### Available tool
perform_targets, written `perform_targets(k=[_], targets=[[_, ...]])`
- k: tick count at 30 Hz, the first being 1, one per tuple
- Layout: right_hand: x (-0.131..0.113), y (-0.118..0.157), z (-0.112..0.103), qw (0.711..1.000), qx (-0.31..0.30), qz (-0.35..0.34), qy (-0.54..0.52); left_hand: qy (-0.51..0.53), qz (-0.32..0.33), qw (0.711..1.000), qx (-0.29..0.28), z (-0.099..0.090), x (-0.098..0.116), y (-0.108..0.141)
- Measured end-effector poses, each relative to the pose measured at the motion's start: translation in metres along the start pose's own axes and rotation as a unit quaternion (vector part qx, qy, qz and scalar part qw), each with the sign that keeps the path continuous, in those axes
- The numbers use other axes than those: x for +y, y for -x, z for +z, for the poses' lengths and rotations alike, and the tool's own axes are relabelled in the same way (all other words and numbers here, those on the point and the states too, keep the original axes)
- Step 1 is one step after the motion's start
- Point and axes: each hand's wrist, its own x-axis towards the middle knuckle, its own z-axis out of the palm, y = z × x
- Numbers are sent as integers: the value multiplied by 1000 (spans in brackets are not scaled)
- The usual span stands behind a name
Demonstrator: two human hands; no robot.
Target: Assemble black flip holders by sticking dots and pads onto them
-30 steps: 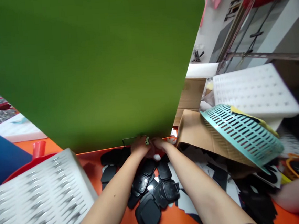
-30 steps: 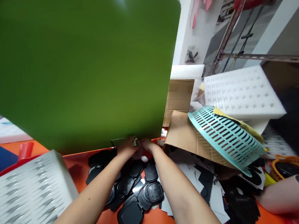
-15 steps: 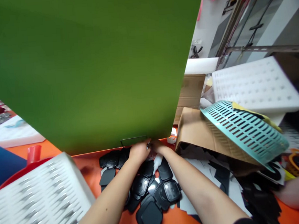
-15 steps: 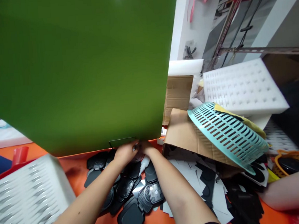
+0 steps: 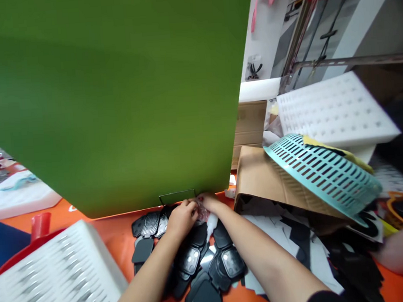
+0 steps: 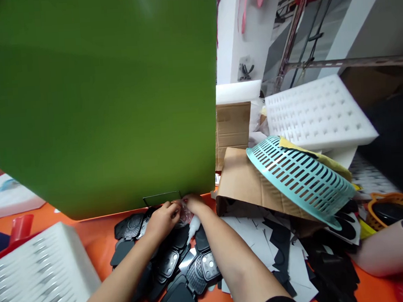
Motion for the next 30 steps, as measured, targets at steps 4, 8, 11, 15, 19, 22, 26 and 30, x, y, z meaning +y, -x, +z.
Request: perform_targets(k=[4, 8, 11, 15, 19, 22, 26, 30], targets=[[4, -8, 11, 1000, 1, -1, 16, 39, -25, 999, 16, -1, -3, -1], [9, -13, 16, 1000, 16, -23, 12, 100, -103, 988, 53, -9, -21, -3], [12, -13, 19, 998, 29, -48, 1, 147, -172, 971, 84, -22, -34, -1], [15, -14, 22, 998, 34, -48, -2, 223, -210, 944, 124, -41, -43, 6], [13, -17, 22, 999, 34, -34, 2, 317, -253, 901, 153, -53, -51, 18], [11, -15, 21, 999, 35, -35, 1, 381, -282, 864, 168, -57, -57, 25], [10, -8, 19, 998, 35, -52, -1, 431, -305, 831, 176, -59, -58, 33], [9, -4, 15, 998, 28, -55, 7, 443, -314, 822, 171, -68, -58, 46]])
